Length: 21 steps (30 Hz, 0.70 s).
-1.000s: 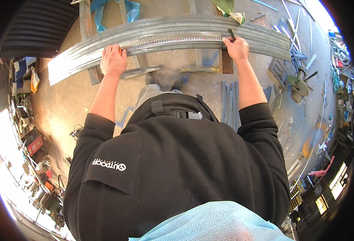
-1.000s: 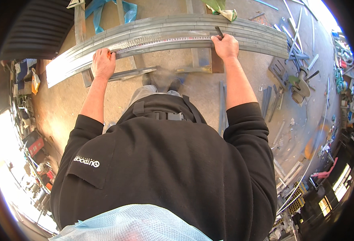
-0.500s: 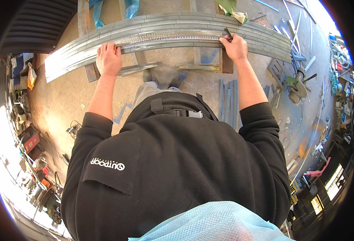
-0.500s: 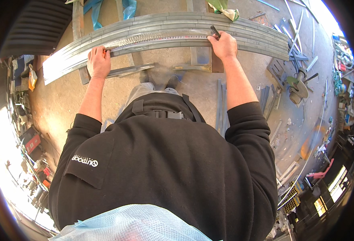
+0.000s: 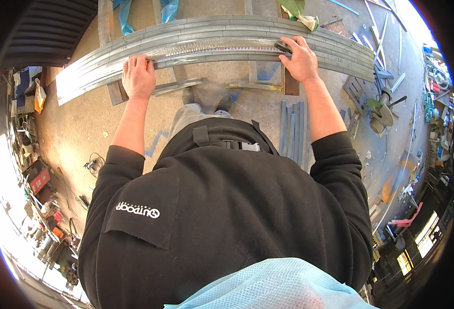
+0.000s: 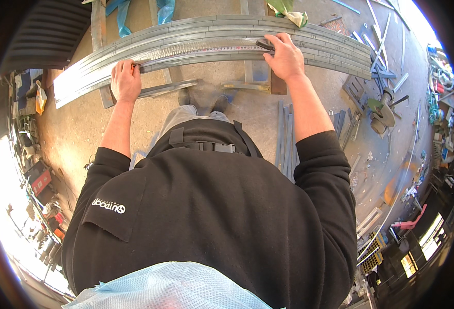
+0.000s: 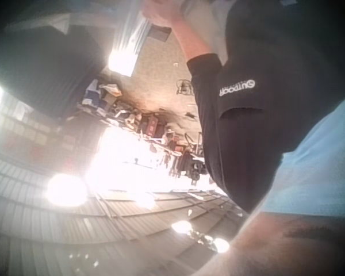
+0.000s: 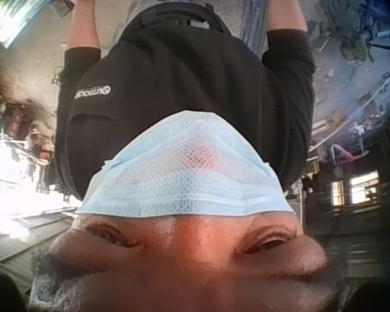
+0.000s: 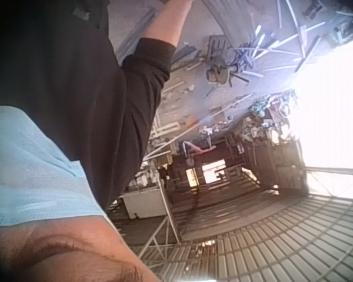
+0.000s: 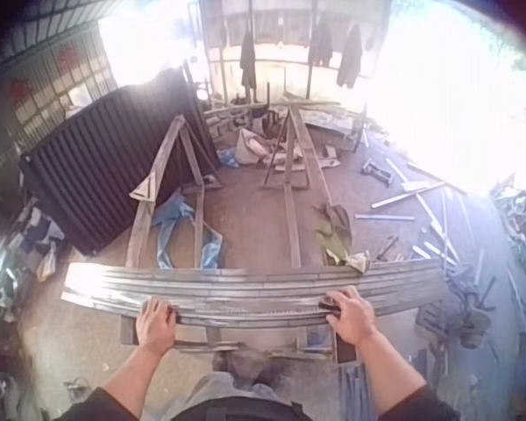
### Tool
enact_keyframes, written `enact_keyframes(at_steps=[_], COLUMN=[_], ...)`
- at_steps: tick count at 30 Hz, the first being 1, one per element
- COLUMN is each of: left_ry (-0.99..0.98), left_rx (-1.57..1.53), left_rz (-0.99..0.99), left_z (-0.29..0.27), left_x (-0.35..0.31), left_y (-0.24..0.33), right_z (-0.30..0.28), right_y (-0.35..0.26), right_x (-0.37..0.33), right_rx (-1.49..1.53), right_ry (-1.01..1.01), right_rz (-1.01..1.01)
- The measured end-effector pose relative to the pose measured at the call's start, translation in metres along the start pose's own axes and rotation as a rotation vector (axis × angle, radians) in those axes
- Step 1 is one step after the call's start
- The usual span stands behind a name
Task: The person uses a speed square and marker to draw lines on a stack of corrugated metal sheets. They then measure the sheets with a tape measure and mark additional points. The person handles the metal sheets and tools throughout the process.
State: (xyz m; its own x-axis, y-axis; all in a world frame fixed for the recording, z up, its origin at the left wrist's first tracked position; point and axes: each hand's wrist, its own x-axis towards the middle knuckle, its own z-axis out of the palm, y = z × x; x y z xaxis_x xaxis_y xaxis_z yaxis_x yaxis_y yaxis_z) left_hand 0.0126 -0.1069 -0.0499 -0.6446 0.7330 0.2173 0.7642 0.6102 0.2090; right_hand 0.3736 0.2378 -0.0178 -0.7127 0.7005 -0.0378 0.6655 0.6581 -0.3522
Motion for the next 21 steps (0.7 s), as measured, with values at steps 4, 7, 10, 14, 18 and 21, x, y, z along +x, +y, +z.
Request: enact_keyframes(at_steps=[4, 7, 10, 14, 18, 21], left_ry=[0.019, 0.021, 0.024, 0.011, 0.010, 0.013], left_rx=[0.004, 0.015, 0.018, 0.028, 0.029, 0.033], left_rz=[0.010, 0.012, 0.008, 0.003, -0.001, 0.000], left_z=[0.002, 0.003, 0.002, 0.001, -0.001, -0.001], left_x=[-0.002, -0.002, -0.003, -0.003, -0.003, -0.003], left_y=[-0.001, -0.001, 0.000, 0.001, 0.002, 0.003], right_z=[0.000, -0.001, -0.001, -0.002, -0.004, -0.008], right_y=[0.003, 0.007, 0.009, 0.011, 0.013, 0.015], right_x=[0.006, 0.009, 0.013, 0.016, 0.020, 0.022], right_rx=[-0.019, -0.035, -0.061, -0.103, -0.111, -0.102], right_ry=[-0.039, -0.048, -0.057, -0.070, -0.078, -0.091], right_rz=[-0.077, -0.117, -0.155, -0.186, -0.229, -0.251])
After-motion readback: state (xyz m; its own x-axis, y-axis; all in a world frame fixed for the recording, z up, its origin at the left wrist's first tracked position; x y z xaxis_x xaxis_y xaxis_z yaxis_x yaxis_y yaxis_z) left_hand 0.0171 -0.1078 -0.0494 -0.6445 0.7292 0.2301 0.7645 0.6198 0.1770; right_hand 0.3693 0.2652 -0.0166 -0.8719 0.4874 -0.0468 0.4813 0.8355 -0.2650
